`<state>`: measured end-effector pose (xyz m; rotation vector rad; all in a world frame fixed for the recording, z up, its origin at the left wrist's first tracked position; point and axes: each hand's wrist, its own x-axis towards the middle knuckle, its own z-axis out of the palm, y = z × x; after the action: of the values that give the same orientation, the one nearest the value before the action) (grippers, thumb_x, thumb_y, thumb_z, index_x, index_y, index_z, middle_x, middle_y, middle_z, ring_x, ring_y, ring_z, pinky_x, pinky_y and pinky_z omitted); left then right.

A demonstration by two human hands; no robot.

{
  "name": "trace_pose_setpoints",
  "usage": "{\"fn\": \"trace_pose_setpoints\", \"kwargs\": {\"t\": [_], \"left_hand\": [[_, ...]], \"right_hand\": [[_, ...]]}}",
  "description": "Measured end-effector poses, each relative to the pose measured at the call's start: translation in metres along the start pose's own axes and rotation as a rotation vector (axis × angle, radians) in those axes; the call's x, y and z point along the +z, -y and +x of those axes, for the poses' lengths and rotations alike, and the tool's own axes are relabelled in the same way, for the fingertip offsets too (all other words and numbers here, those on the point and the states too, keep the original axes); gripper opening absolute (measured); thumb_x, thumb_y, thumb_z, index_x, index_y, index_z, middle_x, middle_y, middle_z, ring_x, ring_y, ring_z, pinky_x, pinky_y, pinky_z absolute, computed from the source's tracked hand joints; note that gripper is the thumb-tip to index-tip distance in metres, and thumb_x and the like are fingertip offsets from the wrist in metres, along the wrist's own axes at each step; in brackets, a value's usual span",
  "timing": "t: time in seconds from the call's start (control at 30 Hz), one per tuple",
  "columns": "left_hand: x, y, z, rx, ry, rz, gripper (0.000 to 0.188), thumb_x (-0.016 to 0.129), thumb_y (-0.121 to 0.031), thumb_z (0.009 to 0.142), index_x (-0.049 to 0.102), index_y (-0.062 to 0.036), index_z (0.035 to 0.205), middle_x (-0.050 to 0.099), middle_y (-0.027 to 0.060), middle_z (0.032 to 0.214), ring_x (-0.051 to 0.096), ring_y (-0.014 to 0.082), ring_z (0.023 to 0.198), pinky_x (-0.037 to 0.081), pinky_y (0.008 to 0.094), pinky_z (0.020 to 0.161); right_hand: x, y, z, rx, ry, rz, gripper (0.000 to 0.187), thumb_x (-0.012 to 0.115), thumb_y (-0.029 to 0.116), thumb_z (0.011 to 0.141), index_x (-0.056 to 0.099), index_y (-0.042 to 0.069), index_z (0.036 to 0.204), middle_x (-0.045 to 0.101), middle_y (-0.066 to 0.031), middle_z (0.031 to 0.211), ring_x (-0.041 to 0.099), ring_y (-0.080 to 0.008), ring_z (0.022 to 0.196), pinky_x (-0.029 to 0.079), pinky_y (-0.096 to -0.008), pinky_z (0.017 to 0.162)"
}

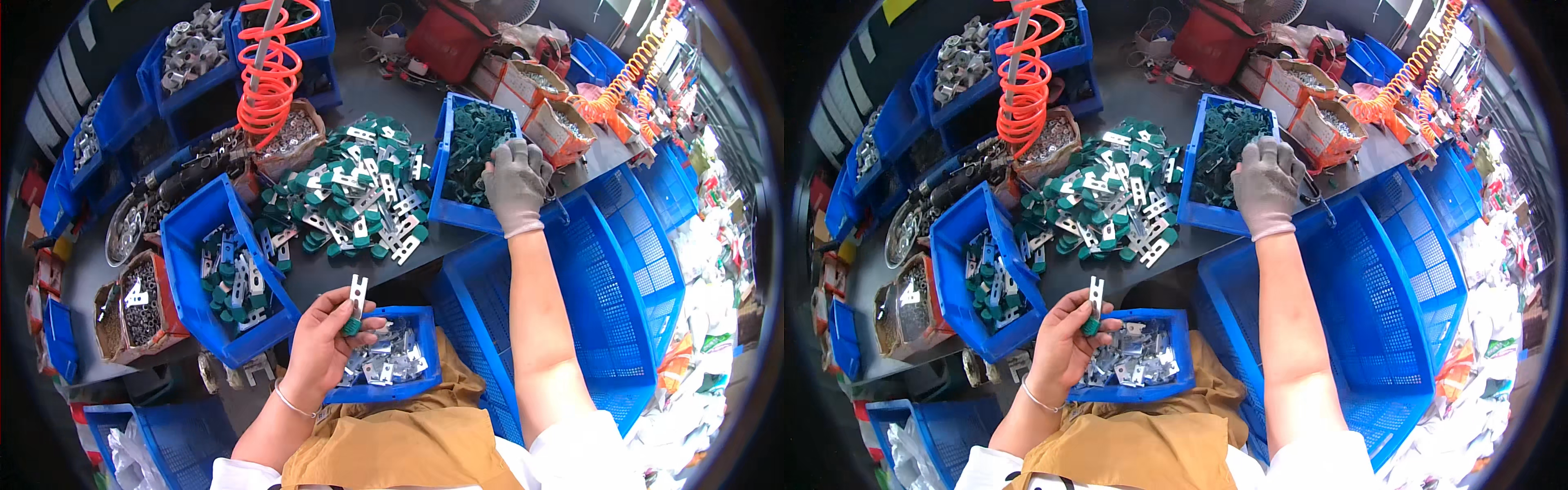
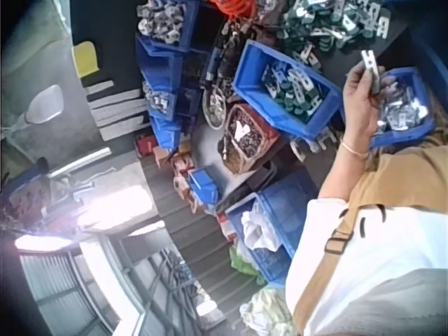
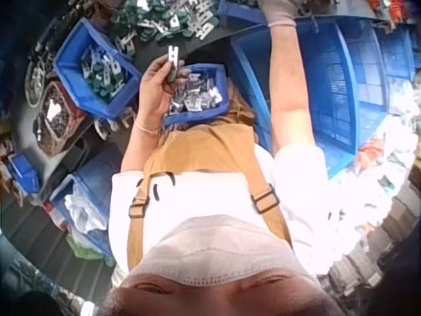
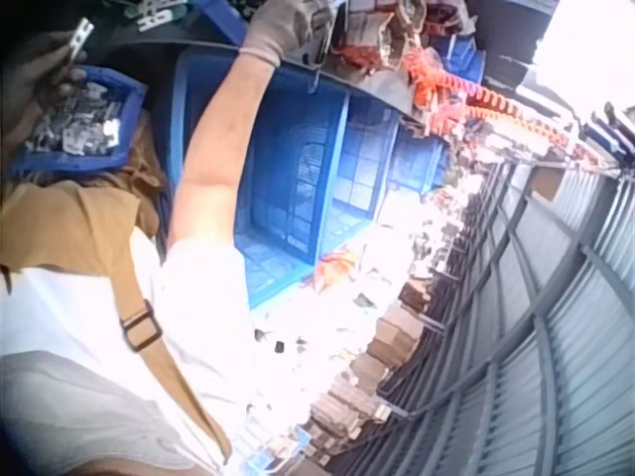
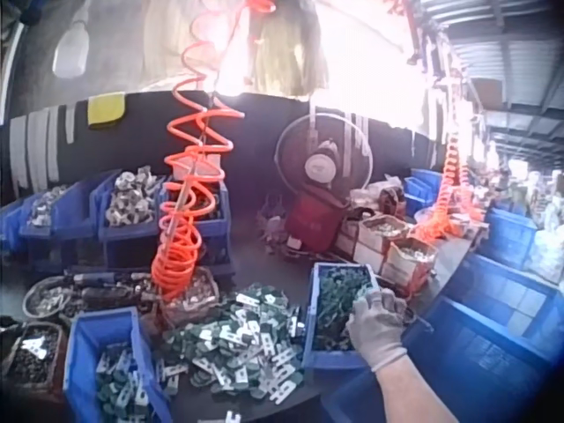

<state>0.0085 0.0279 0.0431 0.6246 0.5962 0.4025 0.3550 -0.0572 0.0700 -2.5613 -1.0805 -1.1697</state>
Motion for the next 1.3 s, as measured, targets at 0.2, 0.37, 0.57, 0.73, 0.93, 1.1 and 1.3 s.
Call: {"fn": "trace_pose_setpoints", "kwargs": {"t": [0.2, 0.37, 0.57, 0.73, 0.93, 1.1, 1.3], "left_hand": [[-0.009, -0.001, -0.009, 0.031, 0.014, 0.063, 0.033, 0.054, -0.01, 0.101, 0.052, 0.0001, 0.132, 0.068, 0.0172, 0.111, 0.072, 0.028, 0.093, 0.063, 0.0344, 0.072], [-0.011, -0.003, -0.008, 0.086, 0.003, 0.063, 0.039, 0.051, -0.01, 0.102, 0.047, 0.0025, 0.138, 0.06, 0.0192, 0.129, 0.063, 0.0353, 0.116, 0.056, 0.0446, 0.096], [-0.017, 0.005, -0.015, 0.151, 0.028, -0.171, 0.048, 0.05, -0.024, 0.105, 0.041, 0.0013, 0.144, 0.058, 0.0166, 0.134, 0.059, 0.0328, 0.123, 0.05, 0.0472, 0.105], [-0.006, 0.029, -0.015, 0.059, -0.055, -0.14, 0.039, 0.058, -0.018, 0.101, 0.054, -0.0053, 0.137, 0.065, 0.0096, 0.126, 0.065, 0.0209, 0.112, 0.056, 0.0382, 0.095], [-0.026, 0.024, -0.015, 0.369, -0.19, -0.105, 0.032, 0.059, -0.014, 0.101, 0.059, -0.0046, 0.131, 0.07, 0.0099, 0.111, 0.067, 0.0161, 0.092, 0.056, 0.0281, 0.076], [-0.027, 0.022, -0.021, 0.126, -0.054, -0.036, 0.018, 0.068, -0.01, 0.094, 0.062, -0.0065, 0.111, 0.069, 0.0106, 0.092, 0.065, 0.0141, 0.07, 0.053, 0.0246, 0.056], [-0.032, 0.029, -0.026, 0.086, -0.126, -0.05, 0.017, 0.066, -0.005, 0.094, 0.065, 0.0019, 0.11, 0.071, 0.0114, 0.097, 0.07, 0.0178, 0.077, 0.061, 0.0295, 0.069]], "right_hand": [[-0.007, 0.0, 0.003, -0.178, -0.03, -0.007, 0.021, 0.072, 0.027, 0.076, 0.066, 0.016, 0.093, 0.061, -0.0019, 0.108, 0.055, -0.0245, 0.109, 0.042, -0.0439, 0.091], [-0.025, -0.007, 0.011, -0.232, 0.011, -0.261, 0.009, 0.06, 0.021, 0.086, 0.066, 0.015, 0.087, 0.066, -0.0052, 0.095, 0.064, -0.0251, 0.091, 0.053, -0.04, 0.076], [-0.094, 0.058, -0.042, 0.443, 0.339, 1.407, 0.011, 0.068, 0.018, 0.089, 0.068, 0.007, 0.091, 0.067, -0.0028, 0.081, 0.061, -0.0138, 0.067, 0.048, -0.0267, 0.063], [-0.119, 0.142, -0.136, 0.201, 0.645, 1.509, 0.012, 0.072, 0.01, 0.084, 0.068, 0.002, 0.092, 0.056, -0.0062, 0.078, 0.056, -0.0166, 0.065, 0.044, -0.0296, 0.058], [-0.109, 0.134, -0.172, -0.011, 0.519, 1.177, 0.012, 0.072, 0.013, 0.084, 0.068, 0.007, 0.093, 0.062, -0.0093, 0.082, 0.062, -0.0288, 0.066, 0.05, -0.0377, 0.06], [-0.091, 0.142, -0.201, -0.243, 0.614, 0.826, 0.015, 0.07, 0.017, 0.08, 0.063, 0.008, 0.089, 0.063, -0.0108, 0.083, 0.065, -0.032, 0.074, 0.052, -0.0441, 0.066], [-0.089, 0.133, -0.201, -0.332, 0.272, 1.08, 0.027, 0.073, 0.006, 0.072, 0.052, 0.007, 0.089, 0.066, -0.0117, 0.103, 0.065, -0.0276, 0.089, 0.052, -0.0407, 0.075]]}}
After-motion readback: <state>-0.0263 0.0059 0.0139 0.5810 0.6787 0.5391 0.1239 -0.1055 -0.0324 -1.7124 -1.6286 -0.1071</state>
